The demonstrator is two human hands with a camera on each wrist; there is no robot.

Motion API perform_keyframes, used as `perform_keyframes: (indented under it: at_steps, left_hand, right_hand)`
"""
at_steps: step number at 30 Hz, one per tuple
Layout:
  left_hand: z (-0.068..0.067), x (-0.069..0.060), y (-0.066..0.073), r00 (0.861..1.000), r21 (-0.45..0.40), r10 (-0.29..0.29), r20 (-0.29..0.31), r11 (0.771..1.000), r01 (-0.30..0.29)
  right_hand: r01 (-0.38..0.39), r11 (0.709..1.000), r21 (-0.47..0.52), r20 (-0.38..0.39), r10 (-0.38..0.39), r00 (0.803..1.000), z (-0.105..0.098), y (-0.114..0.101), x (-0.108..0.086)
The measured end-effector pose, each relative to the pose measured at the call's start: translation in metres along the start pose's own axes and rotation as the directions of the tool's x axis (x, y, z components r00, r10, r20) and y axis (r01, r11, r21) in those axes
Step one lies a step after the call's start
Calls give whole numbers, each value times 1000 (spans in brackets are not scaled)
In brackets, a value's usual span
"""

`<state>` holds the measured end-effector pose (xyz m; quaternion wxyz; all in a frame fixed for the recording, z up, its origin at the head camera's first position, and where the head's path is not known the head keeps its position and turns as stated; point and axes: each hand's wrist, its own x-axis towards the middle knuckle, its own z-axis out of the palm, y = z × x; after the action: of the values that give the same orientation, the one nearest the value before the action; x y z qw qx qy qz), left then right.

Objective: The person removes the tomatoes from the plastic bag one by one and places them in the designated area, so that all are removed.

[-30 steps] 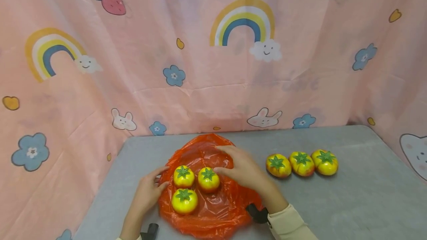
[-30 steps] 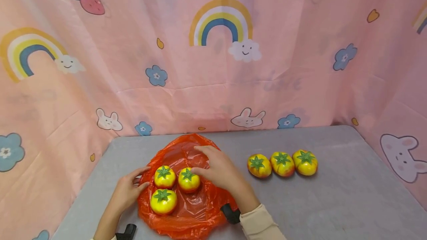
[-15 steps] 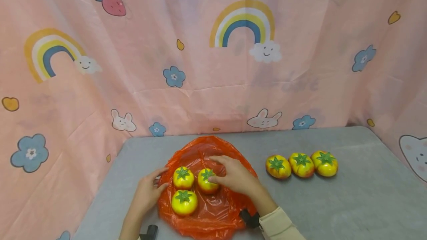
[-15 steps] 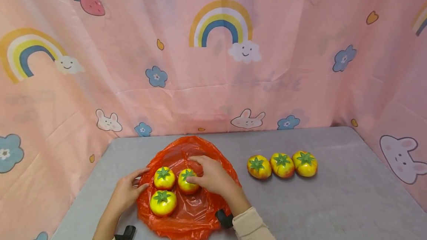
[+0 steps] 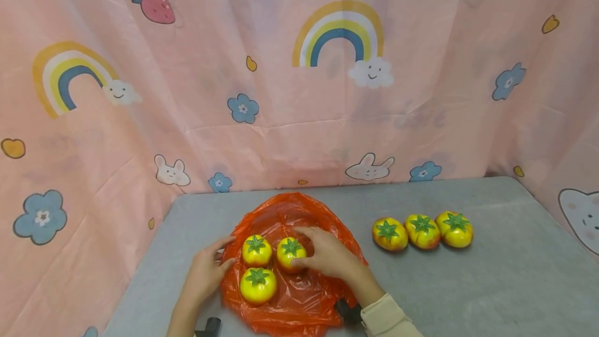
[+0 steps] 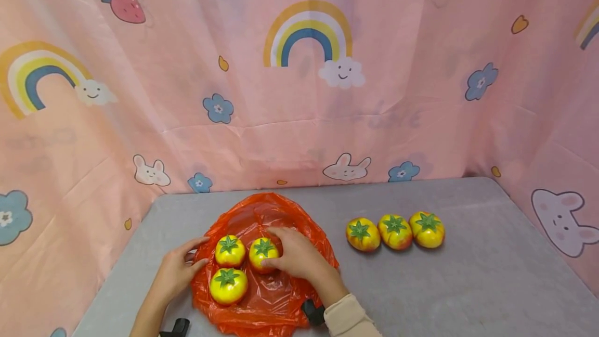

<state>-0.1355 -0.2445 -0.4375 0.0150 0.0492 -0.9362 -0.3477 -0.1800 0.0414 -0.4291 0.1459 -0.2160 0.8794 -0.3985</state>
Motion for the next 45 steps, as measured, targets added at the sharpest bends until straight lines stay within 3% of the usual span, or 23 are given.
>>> perform_keyframes:
  at_steps: [11, 22, 30, 37, 45]
  left_hand:
    - [-1, -1, 1, 999, 3, -33, 7, 999, 33]
    - [-1, -1, 2, 1000, 8, -18, 1, 1000, 18]
    - [-1, -1, 4, 999, 24, -33, 4, 999, 33]
    - [0, 0, 2, 999, 38, -42, 7, 998, 42]
    - [2, 2, 1, 999, 40, -54, 9, 998, 53]
  right_hand:
    - [-19, 1000, 12, 25, 19, 1000, 6, 3, 0]
    - [-15, 1000, 12, 48, 14, 999, 10, 3, 1]
    - [-34, 998, 50, 27, 33, 999, 14, 4, 2]
    - [4, 1000, 28, 43, -5, 999, 14, 4, 3]
    - [-20, 999, 29, 55, 19, 998, 17, 4, 4]
